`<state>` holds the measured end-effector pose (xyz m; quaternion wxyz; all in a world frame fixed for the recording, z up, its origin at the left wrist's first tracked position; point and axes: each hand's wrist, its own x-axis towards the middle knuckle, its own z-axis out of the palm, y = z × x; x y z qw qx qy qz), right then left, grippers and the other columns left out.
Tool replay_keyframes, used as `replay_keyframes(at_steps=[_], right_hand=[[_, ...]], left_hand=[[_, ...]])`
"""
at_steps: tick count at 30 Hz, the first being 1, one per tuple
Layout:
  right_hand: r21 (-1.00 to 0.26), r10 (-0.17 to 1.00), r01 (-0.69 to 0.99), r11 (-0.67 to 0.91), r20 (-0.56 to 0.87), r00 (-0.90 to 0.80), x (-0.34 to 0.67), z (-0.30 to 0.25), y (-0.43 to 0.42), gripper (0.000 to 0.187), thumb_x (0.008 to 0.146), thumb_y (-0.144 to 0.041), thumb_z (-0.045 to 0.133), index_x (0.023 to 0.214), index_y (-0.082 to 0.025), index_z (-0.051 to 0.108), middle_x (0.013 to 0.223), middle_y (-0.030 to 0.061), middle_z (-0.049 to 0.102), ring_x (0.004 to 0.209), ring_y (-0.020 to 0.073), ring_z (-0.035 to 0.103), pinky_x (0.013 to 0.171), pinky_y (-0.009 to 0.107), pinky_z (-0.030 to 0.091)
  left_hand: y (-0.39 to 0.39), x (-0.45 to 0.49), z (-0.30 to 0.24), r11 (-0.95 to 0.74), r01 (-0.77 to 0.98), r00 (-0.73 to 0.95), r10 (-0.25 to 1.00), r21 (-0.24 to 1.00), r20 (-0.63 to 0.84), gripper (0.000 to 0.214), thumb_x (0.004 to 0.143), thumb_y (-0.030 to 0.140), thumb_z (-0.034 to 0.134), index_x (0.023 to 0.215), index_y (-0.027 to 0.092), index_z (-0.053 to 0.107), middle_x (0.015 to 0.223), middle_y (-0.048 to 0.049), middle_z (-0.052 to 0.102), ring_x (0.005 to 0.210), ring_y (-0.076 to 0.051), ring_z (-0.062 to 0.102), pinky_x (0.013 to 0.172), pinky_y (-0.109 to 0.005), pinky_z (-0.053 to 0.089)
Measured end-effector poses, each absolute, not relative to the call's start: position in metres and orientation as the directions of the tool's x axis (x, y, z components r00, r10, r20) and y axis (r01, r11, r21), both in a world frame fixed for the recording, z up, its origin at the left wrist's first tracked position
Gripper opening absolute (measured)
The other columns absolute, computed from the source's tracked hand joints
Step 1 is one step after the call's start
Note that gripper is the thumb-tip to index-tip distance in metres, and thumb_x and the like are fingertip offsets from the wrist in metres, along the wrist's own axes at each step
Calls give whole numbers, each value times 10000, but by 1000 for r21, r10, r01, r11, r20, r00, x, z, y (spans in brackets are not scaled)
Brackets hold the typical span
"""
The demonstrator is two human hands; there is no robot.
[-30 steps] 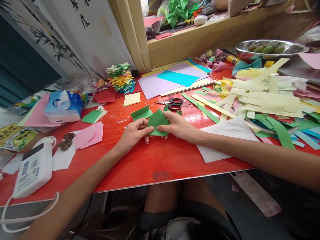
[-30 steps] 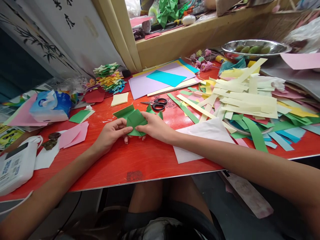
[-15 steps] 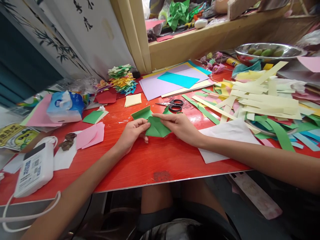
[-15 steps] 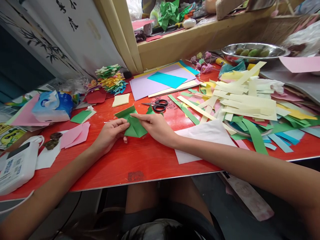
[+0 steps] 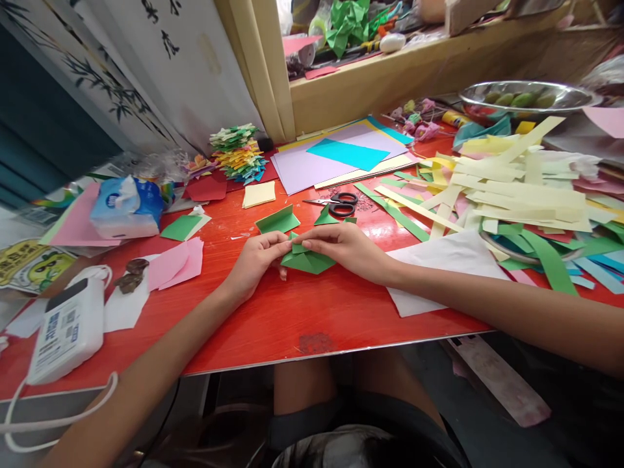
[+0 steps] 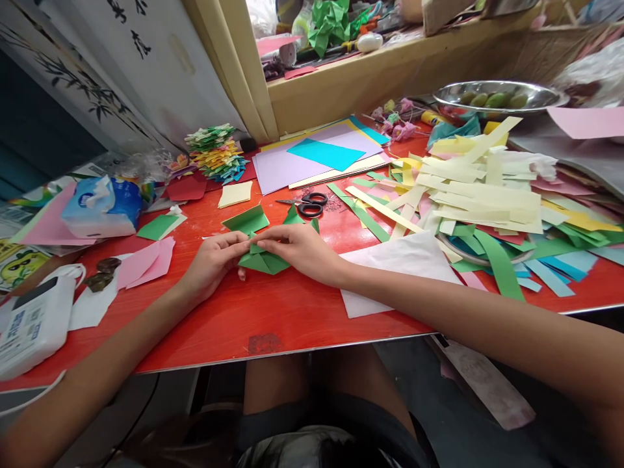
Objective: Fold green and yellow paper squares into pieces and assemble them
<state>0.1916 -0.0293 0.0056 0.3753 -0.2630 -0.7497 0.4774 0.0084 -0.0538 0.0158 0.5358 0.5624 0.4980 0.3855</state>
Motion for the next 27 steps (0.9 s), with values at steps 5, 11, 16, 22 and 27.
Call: replay_keyframes(at_steps=[5, 11, 16, 22, 27], right_hand=[[-980, 810, -39, 193, 182, -557, 190, 5, -28, 296, 792, -229, 541, 1080, -164, 565, 806, 27, 649, 729, 123, 586, 625, 235, 456], [-998, 830, -20, 55, 57, -555, 190, 7, -26, 262, 794, -245, 543, 1021, -162, 643, 898, 38, 667, 771, 130, 591, 686, 244, 461], [-999, 842, 24, 24, 7, -540, 192, 8, -25, 282, 785, -284, 557, 1037, -197, 646, 820, 29, 666, 588, 87, 538, 501, 200, 431], [-993, 851, 115, -18, -76, -519, 193, 11, -25, 333, 768, -304, 566, 1073, -185, 629, 581, -3, 580, 366, 38, 325, 285, 177, 203], [-995, 848, 90, -53, -92, -521, 193, 11, -23, 291, 751, -272, 589, 1012, -166, 662, 551, 0, 574, 388, 46, 352, 316, 181, 241]], left_hand=[[-55, 10, 16, 73, 183, 198, 974, 980, -109, 188, 719, 322, 579, 706, 142, 528, 577, 38, 474, 444, -56, 455, 406, -183, 435], [-55, 11, 15, 22, 229, 208, 976, 973, -71, 216, 763, 366, 527, 725, 154, 514, 569, 45, 474, 424, -55, 465, 418, -184, 421], [-56, 11, 14, 8, 260, 201, 978, 966, -62, 245, 765, 401, 515, 726, 159, 512, 561, 47, 476, 415, -59, 469, 422, -190, 410], [-56, 12, 15, -2, 267, 202, 978, 964, -54, 254, 765, 406, 518, 719, 156, 515, 562, 47, 474, 413, -52, 464, 429, -184, 407], [-56, 13, 15, 6, 250, 194, 979, 968, -57, 238, 758, 392, 532, 723, 157, 525, 566, 44, 467, 432, -53, 453, 424, -181, 415]])
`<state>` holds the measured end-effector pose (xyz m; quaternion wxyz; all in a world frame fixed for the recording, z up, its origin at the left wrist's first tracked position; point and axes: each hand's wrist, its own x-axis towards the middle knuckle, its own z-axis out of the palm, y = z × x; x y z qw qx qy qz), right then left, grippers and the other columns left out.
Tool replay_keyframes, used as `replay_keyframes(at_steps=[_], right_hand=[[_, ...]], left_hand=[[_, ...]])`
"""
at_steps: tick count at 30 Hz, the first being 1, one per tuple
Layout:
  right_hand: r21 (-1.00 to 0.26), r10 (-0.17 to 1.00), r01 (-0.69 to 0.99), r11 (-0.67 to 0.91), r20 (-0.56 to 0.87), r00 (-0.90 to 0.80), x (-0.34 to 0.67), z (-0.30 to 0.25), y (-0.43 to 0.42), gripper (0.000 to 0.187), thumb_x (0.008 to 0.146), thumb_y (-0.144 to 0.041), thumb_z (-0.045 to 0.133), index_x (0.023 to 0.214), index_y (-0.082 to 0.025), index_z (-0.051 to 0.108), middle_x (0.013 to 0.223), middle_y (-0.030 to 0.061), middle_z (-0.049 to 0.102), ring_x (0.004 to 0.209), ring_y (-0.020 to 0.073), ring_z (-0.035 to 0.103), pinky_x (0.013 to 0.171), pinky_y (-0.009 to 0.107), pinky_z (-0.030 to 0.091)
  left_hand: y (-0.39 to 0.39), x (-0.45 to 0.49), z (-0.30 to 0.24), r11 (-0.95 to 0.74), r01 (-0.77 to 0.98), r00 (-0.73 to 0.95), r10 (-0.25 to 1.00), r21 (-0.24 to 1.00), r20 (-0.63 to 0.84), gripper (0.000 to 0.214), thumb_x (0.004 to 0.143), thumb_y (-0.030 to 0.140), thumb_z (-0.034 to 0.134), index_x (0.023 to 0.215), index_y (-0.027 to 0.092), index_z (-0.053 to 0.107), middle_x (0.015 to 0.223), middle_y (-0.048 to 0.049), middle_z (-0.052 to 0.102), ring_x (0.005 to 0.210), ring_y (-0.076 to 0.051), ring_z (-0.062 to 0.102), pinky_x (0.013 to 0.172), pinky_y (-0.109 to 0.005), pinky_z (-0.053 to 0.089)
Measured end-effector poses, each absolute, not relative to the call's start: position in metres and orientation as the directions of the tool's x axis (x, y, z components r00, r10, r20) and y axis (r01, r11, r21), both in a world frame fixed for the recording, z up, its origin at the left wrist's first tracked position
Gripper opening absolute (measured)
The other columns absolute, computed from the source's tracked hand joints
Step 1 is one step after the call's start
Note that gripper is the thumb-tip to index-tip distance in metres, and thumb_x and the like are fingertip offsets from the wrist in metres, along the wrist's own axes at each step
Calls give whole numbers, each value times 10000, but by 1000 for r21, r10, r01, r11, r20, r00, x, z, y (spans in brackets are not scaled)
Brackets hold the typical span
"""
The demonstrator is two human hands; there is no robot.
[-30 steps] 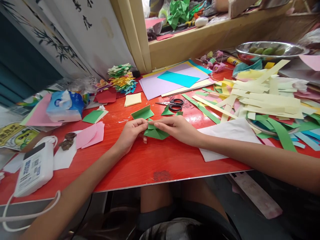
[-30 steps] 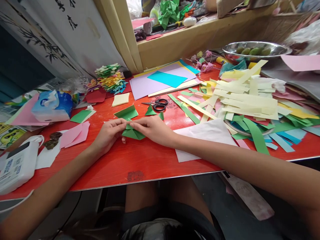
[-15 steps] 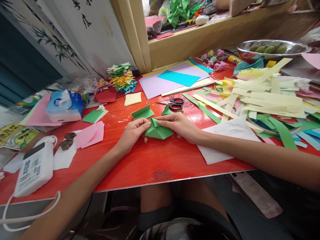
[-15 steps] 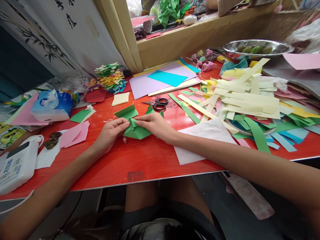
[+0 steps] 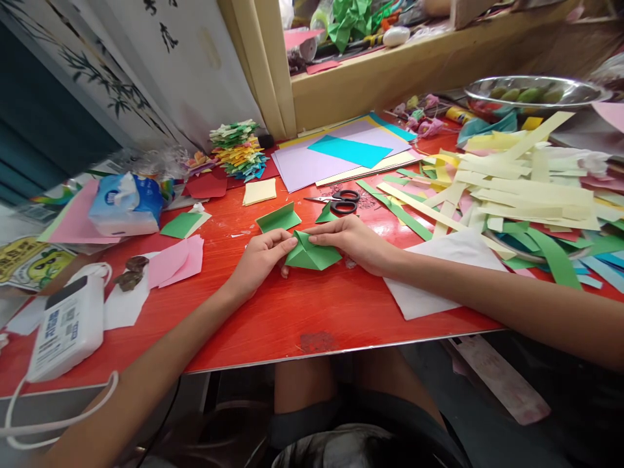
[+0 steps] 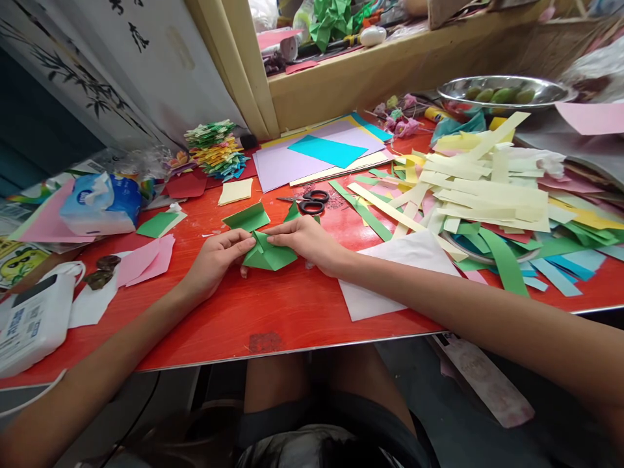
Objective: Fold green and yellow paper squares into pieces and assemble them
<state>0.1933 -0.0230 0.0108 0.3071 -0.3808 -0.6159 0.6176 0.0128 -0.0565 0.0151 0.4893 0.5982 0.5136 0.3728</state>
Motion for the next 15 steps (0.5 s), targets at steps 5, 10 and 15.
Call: replay_keyframes(at_steps=[5, 10, 15], right_hand=[[-995, 836, 46, -89, -99, -539, 193, 11, -22, 247, 749, -255, 600, 962, -157, 678, 590, 14, 604, 409, 51, 386, 338, 184, 266], [-996, 834, 6, -86, -75, -546, 193, 10, -22, 216, 764, -296, 599, 876, -137, 695, 477, -6, 529, 354, 34, 323, 309, 185, 226], [-995, 839, 53, -83, -99, -535, 193, 8, -22, 267, 744, -345, 608, 906, -149, 688, 501, -9, 531, 348, 30, 304, 282, 181, 157]], left_hand=[[-56, 12, 15, 14, 257, 190, 980, 966, -65, 215, 752, 370, 546, 732, 156, 524, 562, 45, 470, 419, -52, 457, 417, -178, 408], [-56, 12, 15, 5, 270, 190, 980, 963, -58, 221, 751, 379, 544, 729, 160, 518, 570, 46, 475, 413, -51, 464, 418, -174, 400], [-57, 13, 15, 5, 276, 189, 980, 961, -59, 231, 741, 393, 547, 736, 163, 524, 582, 42, 478, 422, -51, 456, 417, -176, 406]])
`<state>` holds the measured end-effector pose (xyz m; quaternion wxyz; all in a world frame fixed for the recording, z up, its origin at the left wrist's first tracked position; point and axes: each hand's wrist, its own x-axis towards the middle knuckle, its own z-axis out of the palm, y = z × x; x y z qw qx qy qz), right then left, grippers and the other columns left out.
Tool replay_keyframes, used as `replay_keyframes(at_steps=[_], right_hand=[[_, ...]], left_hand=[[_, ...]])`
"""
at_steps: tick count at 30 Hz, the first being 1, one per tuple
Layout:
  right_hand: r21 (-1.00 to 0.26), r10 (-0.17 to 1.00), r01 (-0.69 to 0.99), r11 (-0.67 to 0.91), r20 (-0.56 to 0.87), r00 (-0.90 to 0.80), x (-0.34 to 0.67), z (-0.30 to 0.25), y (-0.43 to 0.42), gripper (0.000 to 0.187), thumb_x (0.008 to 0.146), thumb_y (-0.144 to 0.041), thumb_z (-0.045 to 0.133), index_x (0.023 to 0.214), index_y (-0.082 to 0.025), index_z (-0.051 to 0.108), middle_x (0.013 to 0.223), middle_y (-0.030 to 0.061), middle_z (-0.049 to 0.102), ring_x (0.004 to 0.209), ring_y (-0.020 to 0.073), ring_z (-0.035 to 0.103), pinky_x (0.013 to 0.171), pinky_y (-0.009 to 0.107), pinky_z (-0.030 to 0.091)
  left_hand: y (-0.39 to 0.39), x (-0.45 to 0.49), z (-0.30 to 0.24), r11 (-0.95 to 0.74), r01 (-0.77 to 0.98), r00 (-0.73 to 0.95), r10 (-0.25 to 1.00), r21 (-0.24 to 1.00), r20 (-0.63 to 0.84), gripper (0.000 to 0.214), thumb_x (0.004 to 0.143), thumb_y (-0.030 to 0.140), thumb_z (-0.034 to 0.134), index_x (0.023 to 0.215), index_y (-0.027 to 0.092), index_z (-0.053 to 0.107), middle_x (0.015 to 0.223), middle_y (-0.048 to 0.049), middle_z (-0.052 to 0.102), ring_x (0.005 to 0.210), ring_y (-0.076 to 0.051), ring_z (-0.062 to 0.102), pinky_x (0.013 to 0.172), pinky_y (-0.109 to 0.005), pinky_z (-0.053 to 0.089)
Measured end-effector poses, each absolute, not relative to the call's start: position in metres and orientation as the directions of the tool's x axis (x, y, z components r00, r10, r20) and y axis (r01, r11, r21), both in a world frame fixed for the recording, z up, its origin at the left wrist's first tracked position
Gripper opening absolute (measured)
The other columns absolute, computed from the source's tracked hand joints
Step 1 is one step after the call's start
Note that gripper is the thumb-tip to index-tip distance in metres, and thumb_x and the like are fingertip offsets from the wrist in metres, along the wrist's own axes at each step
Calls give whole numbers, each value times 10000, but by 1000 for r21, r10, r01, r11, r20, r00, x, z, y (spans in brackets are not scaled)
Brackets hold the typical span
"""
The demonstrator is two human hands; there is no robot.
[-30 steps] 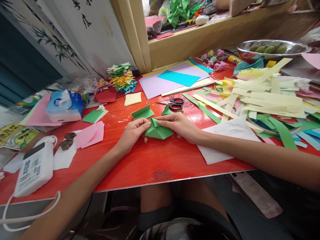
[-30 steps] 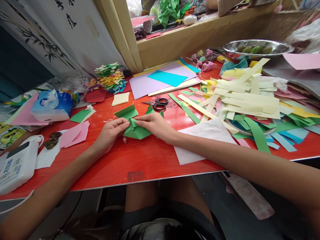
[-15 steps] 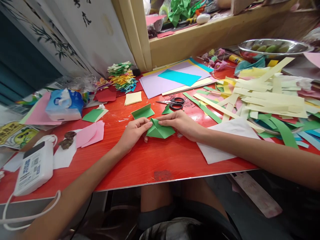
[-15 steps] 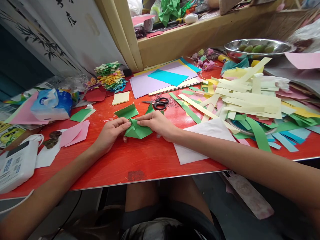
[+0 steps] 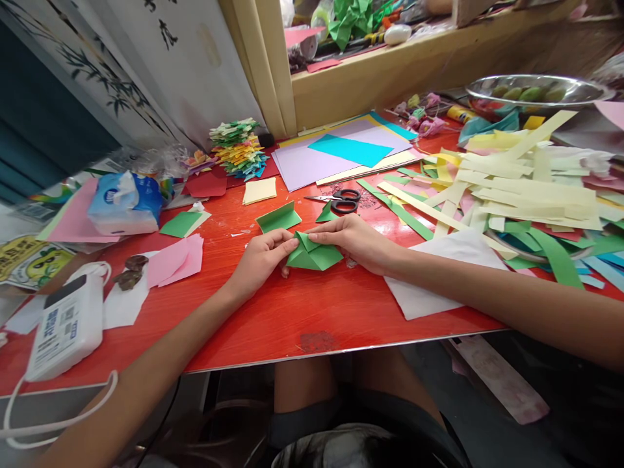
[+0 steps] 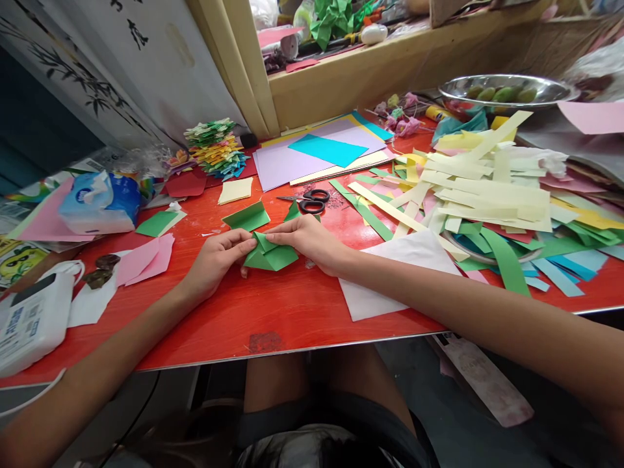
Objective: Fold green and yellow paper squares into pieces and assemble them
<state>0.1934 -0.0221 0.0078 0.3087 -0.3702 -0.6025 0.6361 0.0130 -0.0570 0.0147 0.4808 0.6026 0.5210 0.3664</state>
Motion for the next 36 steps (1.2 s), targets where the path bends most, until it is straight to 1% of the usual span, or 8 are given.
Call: replay_keyframes(at_steps=[7, 12, 16, 19, 25, 28, 31, 36], right_hand=[[-995, 844, 79, -67, -99, -527, 194, 4, -21, 304, 730, -377, 608, 904, -141, 685, 576, 19, 576, 385, 44, 340, 286, 182, 162], [-995, 850, 66, -76, -99, -517, 193, 8, -23, 279, 721, -348, 619, 878, -128, 686, 670, 51, 628, 439, 57, 405, 315, 182, 213], [-992, 858, 92, -89, -123, -498, 193, 10, -24, 266, 720, -328, 619, 883, -130, 688, 647, 43, 629, 435, 59, 414, 325, 184, 231], [-993, 860, 79, -93, -120, -496, 192, 11, -24, 244, 717, -299, 621, 880, -131, 691, 692, 47, 648, 472, 67, 455, 355, 185, 282], [-988, 842, 155, 21, -66, -535, 193, 11, -25, 264, 732, -304, 596, 903, -125, 691, 710, 40, 655, 505, 77, 478, 416, 203, 325], [-983, 828, 165, 79, -27, -559, 193, 10, -25, 252, 733, -293, 592, 891, -125, 693, 765, 49, 666, 587, 103, 530, 482, 215, 378], [-982, 821, 162, 102, -9, -571, 193, 10, -24, 235, 736, -278, 588, 880, -124, 693, 791, 50, 670, 645, 118, 555, 546, 227, 414], [-976, 816, 173, 132, 8, -578, 193, 9, -24, 226, 745, -281, 576, 856, -119, 687, 801, 54, 666, 676, 126, 566, 570, 229, 417]], left_hand=[[-57, 13, 15, -6, 292, 183, 982, 956, -49, 210, 740, 372, 557, 727, 166, 521, 567, 47, 466, 421, -51, 450, 413, -174, 409], [-59, 14, 16, -7, 314, 173, 984, 949, -49, 202, 738, 366, 560, 726, 167, 525, 558, 47, 472, 421, -54, 448, 424, -180, 412], [-59, 14, 17, -22, 321, 175, 984, 947, -36, 199, 738, 361, 559, 734, 164, 528, 526, 45, 480, 420, -63, 449, 432, -184, 403], [-59, 14, 18, -53, 328, 190, 982, 943, -11, 220, 760, 372, 535, 722, 156, 524, 501, 40, 493, 419, -69, 465, 436, -184, 383], [-58, 14, 18, -97, 383, 187, 982, 918, 26, 277, 779, 411, 506, 680, 152, 509, 488, 41, 488, 413, -62, 461, 443, -180, 364], [-59, 13, 18, -109, 418, 201, 979, 902, 26, 270, 777, 409, 510, 685, 155, 513, 497, 44, 486, 420, -57, 454, 451, -175, 364], [-59, 12, 17, -121, 448, 218, 976, 886, 23, 252, 776, 398, 515, 701, 157, 516, 515, 41, 504, 426, -55, 456, 449, -172, 365], [-60, 11, 17, -134, 482, 208, 978, 866, 35, 266, 783, 414, 500, 719, 157, 519, 510, 38, 500, 413, -53, 443, 421, -166, 345]])
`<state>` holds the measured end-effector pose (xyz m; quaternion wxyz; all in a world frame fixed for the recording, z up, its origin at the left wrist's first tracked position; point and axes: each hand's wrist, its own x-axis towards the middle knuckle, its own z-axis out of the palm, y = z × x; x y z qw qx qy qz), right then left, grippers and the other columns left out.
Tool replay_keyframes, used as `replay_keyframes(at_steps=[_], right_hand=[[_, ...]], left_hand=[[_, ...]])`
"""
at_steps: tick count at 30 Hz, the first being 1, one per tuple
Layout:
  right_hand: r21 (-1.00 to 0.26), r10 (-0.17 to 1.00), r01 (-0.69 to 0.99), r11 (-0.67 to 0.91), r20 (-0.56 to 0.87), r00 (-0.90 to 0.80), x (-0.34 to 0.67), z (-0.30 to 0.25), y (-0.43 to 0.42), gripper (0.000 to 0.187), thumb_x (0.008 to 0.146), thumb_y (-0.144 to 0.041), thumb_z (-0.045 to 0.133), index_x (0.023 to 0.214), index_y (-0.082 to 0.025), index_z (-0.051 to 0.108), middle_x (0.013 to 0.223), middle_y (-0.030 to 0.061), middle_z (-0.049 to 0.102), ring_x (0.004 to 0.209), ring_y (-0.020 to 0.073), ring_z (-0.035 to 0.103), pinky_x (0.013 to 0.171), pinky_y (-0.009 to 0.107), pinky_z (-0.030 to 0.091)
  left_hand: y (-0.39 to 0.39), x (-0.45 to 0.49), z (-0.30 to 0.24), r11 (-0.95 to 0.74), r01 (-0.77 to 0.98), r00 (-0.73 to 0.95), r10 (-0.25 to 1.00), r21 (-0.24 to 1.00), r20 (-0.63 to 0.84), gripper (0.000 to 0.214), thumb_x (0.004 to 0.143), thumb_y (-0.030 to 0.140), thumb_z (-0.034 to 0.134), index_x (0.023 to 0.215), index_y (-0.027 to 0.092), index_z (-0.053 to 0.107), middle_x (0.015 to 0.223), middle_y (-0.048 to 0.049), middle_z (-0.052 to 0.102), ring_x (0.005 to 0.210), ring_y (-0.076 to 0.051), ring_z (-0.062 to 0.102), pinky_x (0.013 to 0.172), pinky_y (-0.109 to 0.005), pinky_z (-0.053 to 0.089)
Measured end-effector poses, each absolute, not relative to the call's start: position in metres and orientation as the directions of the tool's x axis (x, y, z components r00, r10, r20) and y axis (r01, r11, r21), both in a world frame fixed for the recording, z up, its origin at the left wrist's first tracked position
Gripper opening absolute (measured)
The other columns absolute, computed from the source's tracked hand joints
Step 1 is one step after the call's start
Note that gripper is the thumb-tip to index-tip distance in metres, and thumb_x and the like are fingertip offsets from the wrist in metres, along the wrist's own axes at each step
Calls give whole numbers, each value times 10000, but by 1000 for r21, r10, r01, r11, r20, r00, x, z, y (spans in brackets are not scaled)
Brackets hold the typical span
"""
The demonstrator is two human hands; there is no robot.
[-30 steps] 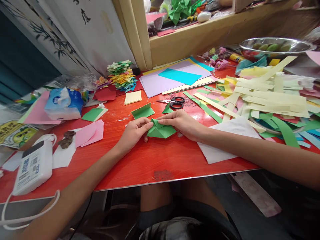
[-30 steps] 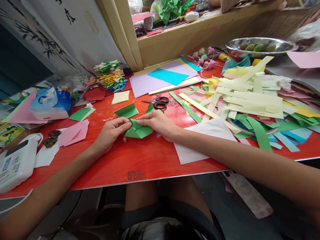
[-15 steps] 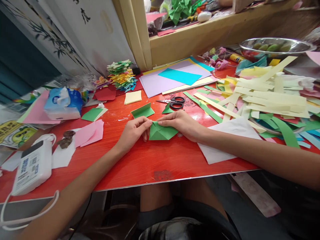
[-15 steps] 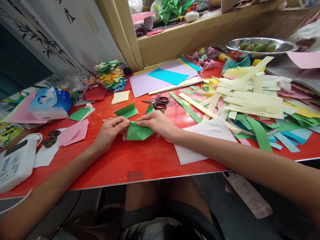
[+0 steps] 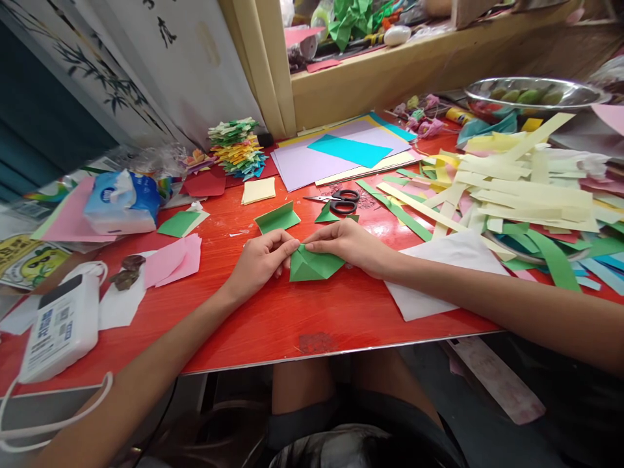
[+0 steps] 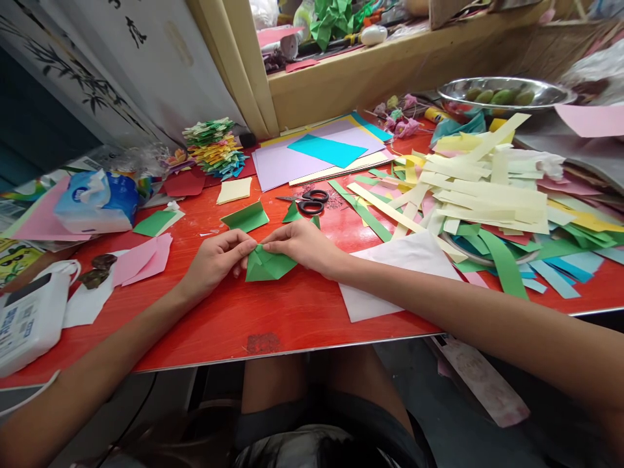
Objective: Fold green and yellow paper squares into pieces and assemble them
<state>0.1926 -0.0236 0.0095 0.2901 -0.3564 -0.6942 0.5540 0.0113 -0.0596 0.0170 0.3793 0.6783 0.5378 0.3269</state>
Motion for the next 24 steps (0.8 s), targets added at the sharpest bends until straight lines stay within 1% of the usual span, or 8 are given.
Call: replay_keyframes(at_steps=[6, 11, 13, 15, 18, 19, 21, 24], right_hand=[[-963, 818, 217, 163, 9, -575, 193, 10, -23, 251, 761, -311, 546, 850, -115, 674, 753, 43, 645, 628, 112, 539, 521, 220, 376], [-951, 789, 219, 218, 39, -613, 193, 10, -21, 208, 748, -285, 550, 809, -126, 669, 791, 49, 643, 712, 125, 551, 567, 214, 390], [-951, 786, 222, 214, 33, -618, 193, 9, -21, 210, 748, -304, 554, 782, -125, 657, 745, 41, 628, 646, 106, 531, 517, 204, 371], [-955, 798, 224, 194, 20, -603, 193, 8, -21, 226, 754, -334, 552, 742, -125, 637, 652, 16, 583, 528, 72, 467, 434, 190, 319], [-971, 830, 215, 106, -33, -556, 194, 4, -21, 256, 767, -378, 544, 720, -133, 605, 543, -17, 493, 416, 48, 367, 342, 181, 239], [-980, 842, 188, 66, -47, -537, 194, 3, -21, 255, 770, -383, 545, 733, -136, 599, 552, -12, 498, 415, 51, 381, 332, 178, 248], [-996, 859, 88, -22, -64, -508, 193, 1, -20, 236, 773, -373, 555, 746, -140, 580, 604, 10, 541, 448, 64, 454, 351, 177, 331], [-980, 855, -129, -150, -63, -515, 190, 5, -19, 266, 814, -400, 503, 761, -142, 542, 703, 49, 597, 546, 96, 571, 504, 215, 491]], left_hand=[[-57, 10, 19, -110, 451, 242, 970, 886, -2, 280, 782, 427, 499, 725, 154, 522, 531, 38, 500, 428, -48, 437, 433, -164, 343], [-57, 9, 18, -121, 470, 254, 967, 874, -2, 261, 781, 408, 510, 746, 151, 536, 517, 42, 493, 413, -38, 404, 404, -151, 311], [-58, 10, 18, -131, 473, 237, 971, 871, 17, 251, 787, 397, 507, 751, 151, 539, 501, 47, 488, 397, -32, 386, 392, -147, 299], [-58, 10, 19, -138, 469, 212, 976, 873, 41, 240, 789, 385, 509, 749, 150, 539, 489, 50, 485, 387, -30, 380, 386, -145, 295], [-57, 10, 19, -131, 449, 178, 982, 884, 55, 236, 781, 374, 525, 729, 144, 532, 492, 46, 495, 387, -33, 398, 387, -147, 309], [-56, 10, 19, -124, 431, 162, 985, 894, 59, 234, 777, 372, 532, 728, 143, 530, 494, 45, 497, 388, -36, 405, 385, -149, 313], [-54, 8, 18, -112, 377, 112, 991, 919, 74, 226, 771, 363, 542, 728, 141, 527, 502, 44, 499, 386, -38, 413, 381, -151, 319], [-50, 4, 16, -112, 271, 10, 993, 956, 114, 200, 773, 329, 542, 727, 136, 517, 525, 42, 513, 367, -30, 409, 370, -150, 323]])
